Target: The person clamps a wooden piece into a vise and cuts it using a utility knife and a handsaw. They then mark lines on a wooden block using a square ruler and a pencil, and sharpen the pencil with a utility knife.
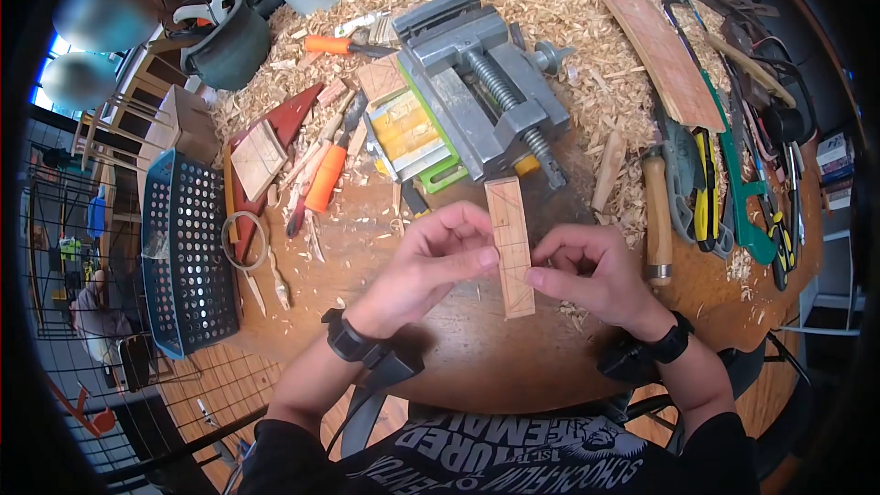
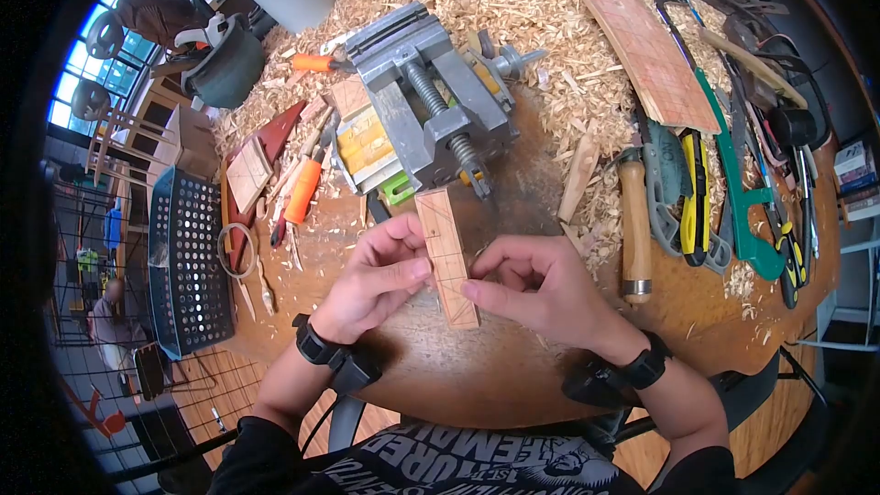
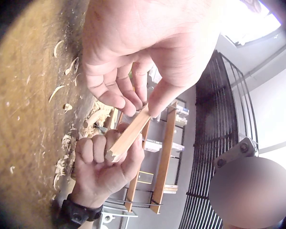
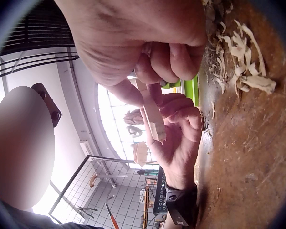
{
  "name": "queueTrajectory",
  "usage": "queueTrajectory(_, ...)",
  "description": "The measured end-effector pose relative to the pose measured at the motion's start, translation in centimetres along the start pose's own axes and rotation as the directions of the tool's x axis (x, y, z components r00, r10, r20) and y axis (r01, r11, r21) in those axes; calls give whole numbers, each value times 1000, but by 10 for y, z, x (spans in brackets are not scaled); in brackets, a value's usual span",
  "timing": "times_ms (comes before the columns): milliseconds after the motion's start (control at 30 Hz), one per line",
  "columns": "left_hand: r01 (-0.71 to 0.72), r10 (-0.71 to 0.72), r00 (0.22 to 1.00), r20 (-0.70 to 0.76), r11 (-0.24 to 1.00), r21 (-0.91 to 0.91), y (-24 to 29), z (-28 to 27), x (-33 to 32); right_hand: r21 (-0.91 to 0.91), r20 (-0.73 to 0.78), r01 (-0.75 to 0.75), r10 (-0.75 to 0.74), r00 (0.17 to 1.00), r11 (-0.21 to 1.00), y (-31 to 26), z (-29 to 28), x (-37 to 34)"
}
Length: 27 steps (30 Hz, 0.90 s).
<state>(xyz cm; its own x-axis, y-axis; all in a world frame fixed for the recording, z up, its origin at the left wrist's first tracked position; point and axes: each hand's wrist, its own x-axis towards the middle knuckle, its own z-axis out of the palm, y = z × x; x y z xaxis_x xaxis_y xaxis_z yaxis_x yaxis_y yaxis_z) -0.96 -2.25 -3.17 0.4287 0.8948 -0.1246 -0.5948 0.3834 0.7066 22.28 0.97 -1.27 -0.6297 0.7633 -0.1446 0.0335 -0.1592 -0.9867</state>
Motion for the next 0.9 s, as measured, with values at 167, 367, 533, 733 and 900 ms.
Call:
queueTrajectory(167,11,-11,1000,-20,1000,-15,2,1,0,-9,25,15,-15,1000,1000,1,0,0)
queueTrajectory(367,-45,44,999,-15,999,-18,3,1,1,28,85,-54,52,995,998,-3,0,-2)
queueTrajectory(533,-76,76,997,1,995,68,9,-1,0,42,143,-79,73,987,996,-4,-1,-2)
queueTrajectory(733,-86,79,996,42,979,187,17,-10,-4,35,187,-72,64,980,997,-4,-3,-2)
queueTrajectory(900,-109,115,993,-9,963,248,21,-1,-4,44,202,-77,67,977,996,-4,-4,-2)
